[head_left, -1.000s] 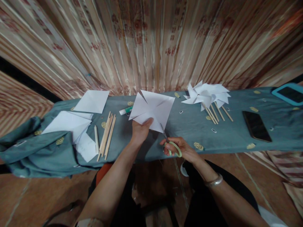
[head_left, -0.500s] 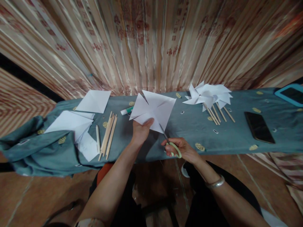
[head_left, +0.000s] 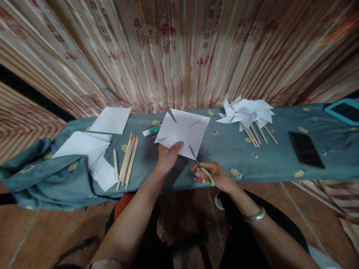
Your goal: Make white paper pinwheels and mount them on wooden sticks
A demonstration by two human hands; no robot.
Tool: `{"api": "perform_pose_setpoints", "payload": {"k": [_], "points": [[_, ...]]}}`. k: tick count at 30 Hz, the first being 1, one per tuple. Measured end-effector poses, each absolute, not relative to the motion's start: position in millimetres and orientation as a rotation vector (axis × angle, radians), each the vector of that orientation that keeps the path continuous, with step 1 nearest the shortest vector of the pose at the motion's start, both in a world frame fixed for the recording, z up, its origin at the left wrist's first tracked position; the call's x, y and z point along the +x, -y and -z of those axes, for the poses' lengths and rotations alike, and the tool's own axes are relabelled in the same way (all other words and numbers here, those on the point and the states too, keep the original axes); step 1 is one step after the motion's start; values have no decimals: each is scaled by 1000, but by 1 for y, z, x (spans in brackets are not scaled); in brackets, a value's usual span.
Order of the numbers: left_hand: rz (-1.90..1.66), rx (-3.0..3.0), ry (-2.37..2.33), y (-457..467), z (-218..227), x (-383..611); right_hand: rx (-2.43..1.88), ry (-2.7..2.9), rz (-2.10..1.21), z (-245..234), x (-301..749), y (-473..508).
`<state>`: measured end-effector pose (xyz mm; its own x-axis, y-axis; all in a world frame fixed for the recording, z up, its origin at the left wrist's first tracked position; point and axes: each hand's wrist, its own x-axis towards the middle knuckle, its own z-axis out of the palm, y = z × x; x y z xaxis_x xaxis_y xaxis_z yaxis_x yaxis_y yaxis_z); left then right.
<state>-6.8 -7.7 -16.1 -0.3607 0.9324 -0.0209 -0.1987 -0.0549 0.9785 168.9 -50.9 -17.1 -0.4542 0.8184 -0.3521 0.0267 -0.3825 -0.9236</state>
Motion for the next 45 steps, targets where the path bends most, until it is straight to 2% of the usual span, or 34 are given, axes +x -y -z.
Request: {"api": "perform_pose_setpoints", "payload": {"k": [45], "points": [[-1481, 852, -1318, 19, 12, 1, -1293, 1313, -1837, 17, 167, 47]]}}
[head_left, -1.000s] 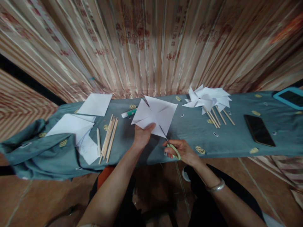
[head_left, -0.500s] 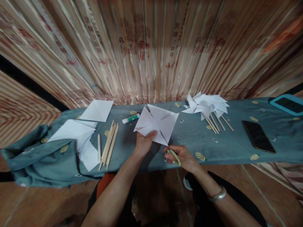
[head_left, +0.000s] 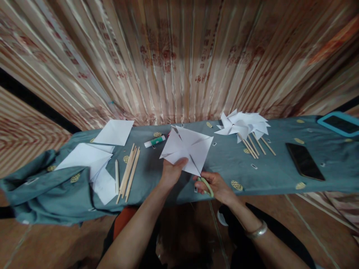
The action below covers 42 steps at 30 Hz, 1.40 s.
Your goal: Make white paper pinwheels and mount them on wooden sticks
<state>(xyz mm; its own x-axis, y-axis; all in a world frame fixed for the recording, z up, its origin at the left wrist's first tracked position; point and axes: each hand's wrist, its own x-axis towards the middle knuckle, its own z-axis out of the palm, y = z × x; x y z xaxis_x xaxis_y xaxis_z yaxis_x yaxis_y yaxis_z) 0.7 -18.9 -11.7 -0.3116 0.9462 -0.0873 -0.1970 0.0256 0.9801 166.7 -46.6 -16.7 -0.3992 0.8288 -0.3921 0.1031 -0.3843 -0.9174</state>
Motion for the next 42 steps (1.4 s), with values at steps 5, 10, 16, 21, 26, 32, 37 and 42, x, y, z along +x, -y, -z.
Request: {"api": "perform_pose_setpoints", "payload": {"k": [5, 10, 16, 21, 26, 32, 37, 42], "points": [[-1470, 881, -1319, 19, 14, -1, -1294, 1311, -1819, 20, 166, 46], [-1452, 895, -1310, 21, 12, 0, -1261, 1339, -1823, 24, 168, 46], [-1404, 907, -1331, 24, 9, 1, -1274, 1371, -1790, 22, 169, 46], [-1399, 904, -1339, 24, 10, 1, -1281, 1332, -1789, 23, 167, 46], [-1419, 863, -1346, 24, 8, 2, -1268, 1332, -1800, 17, 165, 45], [-1424, 866, -1344, 25, 11, 2, -1255, 1309, -1849, 9, 164, 45], [-1447, 846, -1345, 24, 12, 2, -1252, 1333, -1823, 14, 166, 43], [-1473, 820, -1329, 24, 13, 3, -1239, 1333, -1814, 15, 166, 43]]}}
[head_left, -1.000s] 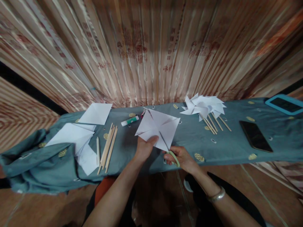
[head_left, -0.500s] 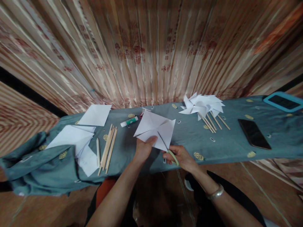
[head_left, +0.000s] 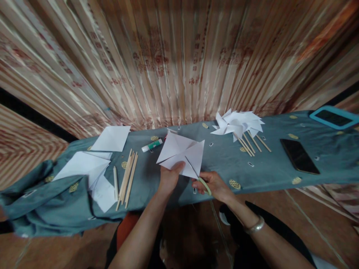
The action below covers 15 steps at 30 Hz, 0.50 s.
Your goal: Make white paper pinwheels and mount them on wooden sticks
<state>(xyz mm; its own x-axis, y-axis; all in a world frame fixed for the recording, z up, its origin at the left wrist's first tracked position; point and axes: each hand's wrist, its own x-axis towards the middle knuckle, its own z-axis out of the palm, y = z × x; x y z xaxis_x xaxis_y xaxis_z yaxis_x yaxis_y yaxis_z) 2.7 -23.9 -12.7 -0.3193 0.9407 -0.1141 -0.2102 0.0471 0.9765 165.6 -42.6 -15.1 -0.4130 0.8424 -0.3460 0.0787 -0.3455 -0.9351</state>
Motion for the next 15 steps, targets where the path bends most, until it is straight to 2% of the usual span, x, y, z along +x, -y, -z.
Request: {"api": "perform_pose_setpoints", "payload": {"k": [6, 8, 10, 12, 15], "points": [[-1485, 797, -1308, 24, 16, 2, -1263, 1389, -1859, 14, 165, 44], [-1513, 784, -1285, 23, 16, 0, -1324, 1563, -1771, 18, 171, 42], [-1560, 748, -1269, 20, 17, -4, -1449, 1870, -1493, 20, 183, 39], [-1603, 703, -1262, 16, 17, -8, -1624, 2153, -1043, 19, 199, 32], [-1605, 692, -1245, 15, 20, -13, -1877, 2297, -440, 12, 222, 20]]}}
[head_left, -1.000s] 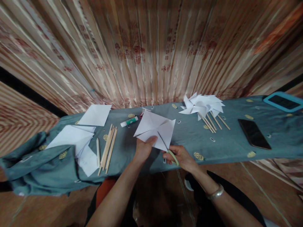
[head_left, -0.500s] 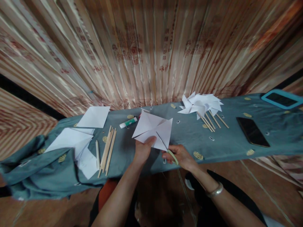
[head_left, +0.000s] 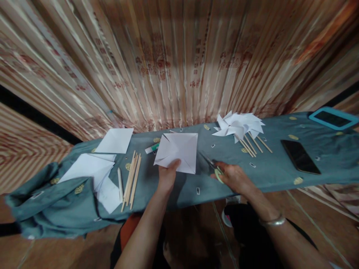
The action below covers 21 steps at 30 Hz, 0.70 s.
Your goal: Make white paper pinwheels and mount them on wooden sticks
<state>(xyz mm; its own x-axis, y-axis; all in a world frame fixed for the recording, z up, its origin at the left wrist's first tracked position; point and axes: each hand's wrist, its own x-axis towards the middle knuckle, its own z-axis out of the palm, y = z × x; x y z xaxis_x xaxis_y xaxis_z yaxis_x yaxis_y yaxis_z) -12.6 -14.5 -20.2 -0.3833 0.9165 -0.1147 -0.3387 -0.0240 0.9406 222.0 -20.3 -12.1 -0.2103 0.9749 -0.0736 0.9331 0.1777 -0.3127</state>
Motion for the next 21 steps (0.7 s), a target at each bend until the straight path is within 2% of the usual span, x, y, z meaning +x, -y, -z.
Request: {"api": "perform_pose_setpoints", "payload": {"k": [3, 6, 11, 16, 21], "points": [[-1518, 731, -1257, 18, 29, -9, -2130, 2288, -85, 5, 237, 9], [-1382, 782, -1331, 25, 40, 0, -2249, 2272, 59, 0, 241, 1], [-1186, 935, -1338, 33, 45, 0, -2234, 2292, 100, 3, 244, -12], [-1174, 1104, -1316, 38, 35, -34, -2327, 2239, 127, 9, 250, -26], [-1269, 1654, -1668, 48, 34, -68, -2288, 2264, 235, 12, 251, -33]]}}
